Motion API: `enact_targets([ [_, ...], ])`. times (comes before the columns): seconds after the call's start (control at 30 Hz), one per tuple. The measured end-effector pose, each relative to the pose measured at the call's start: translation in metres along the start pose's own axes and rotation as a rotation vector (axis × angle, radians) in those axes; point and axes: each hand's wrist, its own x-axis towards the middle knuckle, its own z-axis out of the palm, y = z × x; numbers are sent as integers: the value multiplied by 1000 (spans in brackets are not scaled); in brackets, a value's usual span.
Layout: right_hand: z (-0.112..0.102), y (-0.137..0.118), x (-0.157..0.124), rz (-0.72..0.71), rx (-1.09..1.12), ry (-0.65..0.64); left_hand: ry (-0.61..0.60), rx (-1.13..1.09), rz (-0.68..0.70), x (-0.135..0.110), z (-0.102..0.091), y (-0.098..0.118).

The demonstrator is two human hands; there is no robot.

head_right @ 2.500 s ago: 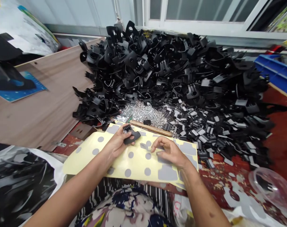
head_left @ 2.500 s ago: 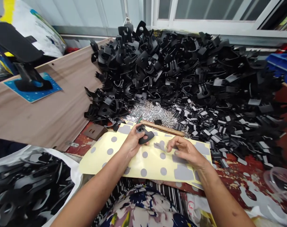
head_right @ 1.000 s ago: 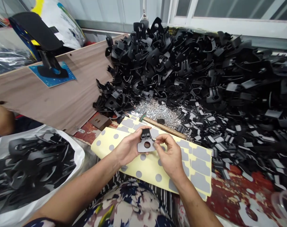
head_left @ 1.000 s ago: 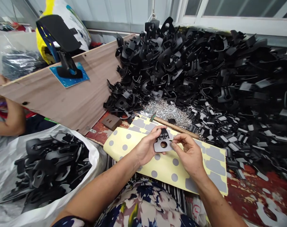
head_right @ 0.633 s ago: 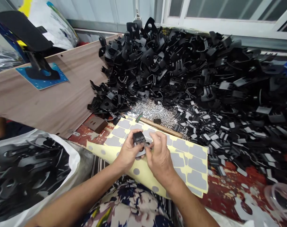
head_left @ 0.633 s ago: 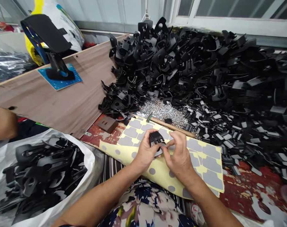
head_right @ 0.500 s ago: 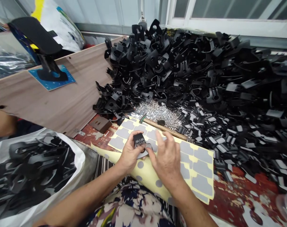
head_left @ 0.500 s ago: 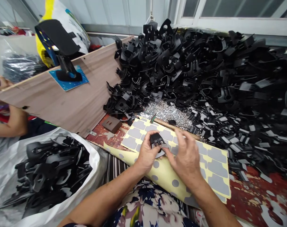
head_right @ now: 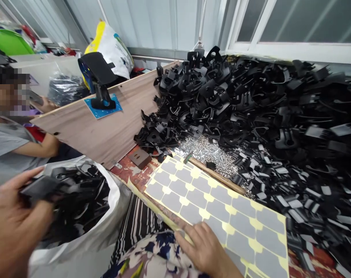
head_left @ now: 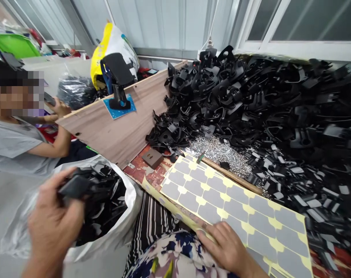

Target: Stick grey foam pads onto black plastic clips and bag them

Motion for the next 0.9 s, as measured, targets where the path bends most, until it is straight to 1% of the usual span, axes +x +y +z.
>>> enact_targets([
  [0.03, -2, 0, 3, 6, 12, 37, -45, 185, 11, 4, -10, -19],
  [0.1, -12, -1, 12, 71, 77, 70, -177, 405, 75, 9, -21, -45],
  [0.13, -20, -2, 18, 112, 130, 60, -207, 448, 114, 9, -21, -52],
  [0.17, -30, -3, 25, 155, 190, 50, -193, 450, 162, 8, -18, -53],
  [0.2, -42, -3, 34, 196, 252, 43, -157, 420, 202, 6, -13, -49],
  [0.23, -54, -2, 42, 232, 311, 39, -126, 364, 237, 3, -6, -41],
  [0.3, -76, 7, 61, 291, 376, 37, -99, 211, 304, -3, 12, -16],
  [0.37, -89, 25, 78, 322, 350, 41, -76, 63, 374, -11, 30, 16],
  [0.4, -89, 37, 85, 330, 312, 32, -51, -6, 414, -15, 40, 32],
  [0.47, -81, 64, 94, 345, 211, -7, -16, -143, 499, -25, 60, 63],
  [0.5, -74, 78, 97, 359, 150, -45, -28, -204, 548, -32, 71, 79],
  [0.53, -67, 91, 98, 367, 78, -92, -67, -248, 600, -39, 81, 94],
  [0.57, -59, 103, 99, 362, 3, -134, -131, -274, 658, -46, 91, 108],
  [0.63, -48, 120, 101, 305, -127, -196, -295, -281, 781, -59, 105, 133],
  [0.67, -44, 125, 102, 263, -171, -216, -358, -268, 824, -62, 108, 143],
  [0.7, -42, 128, 103, 221, -197, -233, -390, -257, 849, -64, 109, 151],
  [0.73, -41, 129, 105, 187, -209, -254, -389, -260, 860, -64, 106, 156],
  [0.83, -38, 125, 108, 126, -206, -323, -272, -350, 877, -55, 87, 164],
  [0.87, -36, 123, 109, 124, -198, -337, -264, -401, 895, -51, 82, 166],
  [0.9, -35, 121, 109, 134, -189, -342, -304, -446, 920, -49, 79, 168],
])
